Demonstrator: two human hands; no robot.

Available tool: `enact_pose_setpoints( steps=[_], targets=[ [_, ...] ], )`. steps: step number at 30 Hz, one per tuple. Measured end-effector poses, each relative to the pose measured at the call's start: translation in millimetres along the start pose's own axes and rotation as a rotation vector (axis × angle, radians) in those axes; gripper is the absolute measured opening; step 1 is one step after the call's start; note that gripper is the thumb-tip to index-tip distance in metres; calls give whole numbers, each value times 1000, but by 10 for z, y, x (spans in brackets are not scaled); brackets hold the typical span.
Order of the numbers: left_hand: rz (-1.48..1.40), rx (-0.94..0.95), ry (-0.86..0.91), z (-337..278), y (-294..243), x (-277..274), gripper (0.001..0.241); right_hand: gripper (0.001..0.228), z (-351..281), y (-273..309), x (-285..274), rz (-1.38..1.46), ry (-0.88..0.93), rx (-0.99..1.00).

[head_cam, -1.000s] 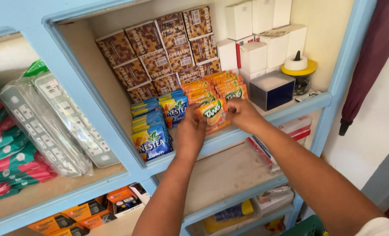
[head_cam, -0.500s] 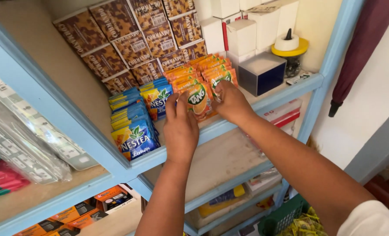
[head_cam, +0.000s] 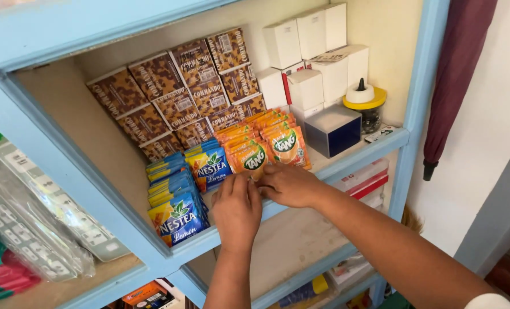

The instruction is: Restocking and organizing drink powder packets on a store shelf.

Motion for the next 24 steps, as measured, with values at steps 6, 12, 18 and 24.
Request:
enact_pose_setpoints(
  steps=[6, 12, 18, 24],
  targets=[
    [41, 66, 19, 8, -79, -9, 16, 18, -172, 79, -163, 38, -26, 40],
    [71, 130, 76, -39, -176, 16, 13, 17, -496, 112, -288, -51, -347, -33],
    [94, 205, 121, -197, -238, 91, 18, 50, -1240, 22, 69, -187, -609, 4],
    [154, 368, 77, -486, -276, 126, 28, 67, -2797, -1471, 1848, -89, -210, 574]
  ],
)
Point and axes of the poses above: each hand's wrist, its own z-axis towards the middle knuckle, its own x-axis out of the palm, y = z × x, the point moved 8 cm from there along z, towards the middle knuckle, and after that the axes turned 8 degrees about x, right-handed, at the moved point
